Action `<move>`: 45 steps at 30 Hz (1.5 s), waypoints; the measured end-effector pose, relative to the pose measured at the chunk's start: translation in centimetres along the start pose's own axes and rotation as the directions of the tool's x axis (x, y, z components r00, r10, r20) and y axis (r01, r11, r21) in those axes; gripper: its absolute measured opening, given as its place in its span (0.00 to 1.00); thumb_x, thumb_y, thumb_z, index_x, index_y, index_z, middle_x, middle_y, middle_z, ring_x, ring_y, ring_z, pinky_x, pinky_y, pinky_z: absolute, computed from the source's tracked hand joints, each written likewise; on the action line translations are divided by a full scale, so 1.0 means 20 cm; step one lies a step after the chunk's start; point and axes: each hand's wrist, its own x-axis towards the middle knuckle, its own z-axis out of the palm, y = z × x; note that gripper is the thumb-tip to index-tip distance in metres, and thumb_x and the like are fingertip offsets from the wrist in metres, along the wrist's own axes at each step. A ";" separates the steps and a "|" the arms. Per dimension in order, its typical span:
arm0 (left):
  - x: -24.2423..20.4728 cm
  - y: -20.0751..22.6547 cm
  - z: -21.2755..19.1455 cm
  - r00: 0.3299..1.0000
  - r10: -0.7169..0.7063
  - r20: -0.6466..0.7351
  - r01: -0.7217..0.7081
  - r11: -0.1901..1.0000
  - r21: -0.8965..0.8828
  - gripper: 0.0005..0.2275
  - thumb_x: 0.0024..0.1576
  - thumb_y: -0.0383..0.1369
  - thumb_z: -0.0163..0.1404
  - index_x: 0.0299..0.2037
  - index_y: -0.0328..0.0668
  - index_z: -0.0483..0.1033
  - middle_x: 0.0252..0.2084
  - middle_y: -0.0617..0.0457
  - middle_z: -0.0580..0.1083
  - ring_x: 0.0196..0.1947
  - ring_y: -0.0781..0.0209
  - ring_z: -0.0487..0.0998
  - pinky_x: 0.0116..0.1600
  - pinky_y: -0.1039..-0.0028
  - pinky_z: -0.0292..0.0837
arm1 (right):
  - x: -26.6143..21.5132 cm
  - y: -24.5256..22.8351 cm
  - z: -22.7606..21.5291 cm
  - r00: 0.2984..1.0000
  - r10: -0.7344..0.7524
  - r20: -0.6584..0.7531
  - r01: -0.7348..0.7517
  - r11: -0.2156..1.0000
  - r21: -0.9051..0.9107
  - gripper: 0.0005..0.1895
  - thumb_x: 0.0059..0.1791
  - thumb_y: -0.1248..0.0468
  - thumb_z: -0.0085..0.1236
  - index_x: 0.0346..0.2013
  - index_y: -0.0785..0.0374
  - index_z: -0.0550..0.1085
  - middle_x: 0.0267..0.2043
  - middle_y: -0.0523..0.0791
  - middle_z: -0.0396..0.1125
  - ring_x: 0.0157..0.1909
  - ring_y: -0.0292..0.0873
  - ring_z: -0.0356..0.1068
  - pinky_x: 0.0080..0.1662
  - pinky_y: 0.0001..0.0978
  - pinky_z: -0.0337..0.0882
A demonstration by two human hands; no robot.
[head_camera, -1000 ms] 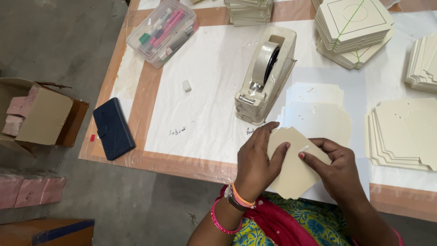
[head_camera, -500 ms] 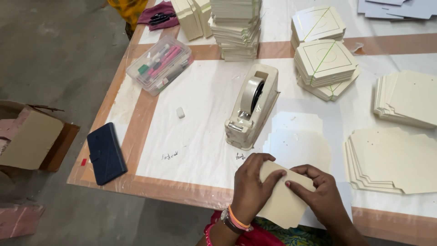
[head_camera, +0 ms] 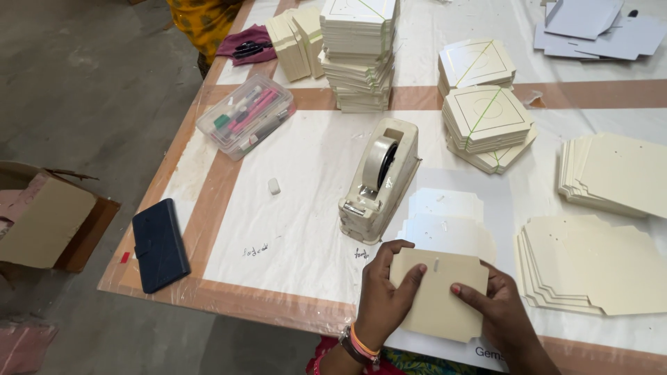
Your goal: The person picks up a card, applies a piece of tape from a dispenser to it, and presses it onto a sheet of paper. This process is repeated for several cards, which are then placed into a stack.
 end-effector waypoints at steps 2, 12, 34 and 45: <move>0.00 -0.03 0.01 0.998 -0.060 -0.003 0.060 0.994 -0.092 0.15 0.61 0.33 0.55 0.54 0.32 0.73 0.43 0.41 0.79 0.43 0.59 0.80 0.49 0.70 0.77 | 0.01 0.01 0.00 1.000 0.028 0.009 -0.027 0.999 -0.025 0.15 0.43 0.68 0.63 0.43 0.71 0.78 0.33 0.52 0.78 0.33 0.42 0.77 0.37 0.32 0.77; -0.02 0.09 -0.01 0.980 0.194 -0.035 -0.178 0.949 0.260 0.23 0.55 0.30 0.60 0.61 0.36 0.70 0.54 0.41 0.73 0.50 0.50 0.79 0.48 0.66 0.77 | -0.01 0.00 -0.01 0.990 -0.056 -0.133 0.037 0.989 -0.142 0.13 0.45 0.67 0.65 0.40 0.74 0.78 0.32 0.53 0.77 0.29 0.43 0.76 0.31 0.33 0.76; -0.03 0.17 -0.38 0.888 0.429 0.166 -0.434 0.901 -0.010 0.09 0.46 0.16 0.48 0.32 0.39 0.75 0.48 0.50 0.77 0.58 0.52 0.74 0.67 0.63 0.69 | 0.02 0.19 -0.23 0.813 -0.568 -0.127 0.541 0.658 0.524 0.03 0.61 0.76 0.58 0.49 0.69 0.76 0.49 0.51 0.72 0.52 0.42 0.72 0.60 0.33 0.74; -0.03 0.05 -0.38 0.905 0.387 0.179 -0.376 0.922 -0.093 0.09 0.51 0.16 0.49 0.37 0.38 0.75 0.45 0.51 0.78 0.58 0.54 0.76 0.64 0.65 0.72 | -0.06 -0.12 -0.02 0.778 -0.601 -0.183 0.614 0.667 0.422 0.16 0.60 0.67 0.62 0.61 0.66 0.72 0.58 0.45 0.71 0.62 0.40 0.70 0.71 0.40 0.71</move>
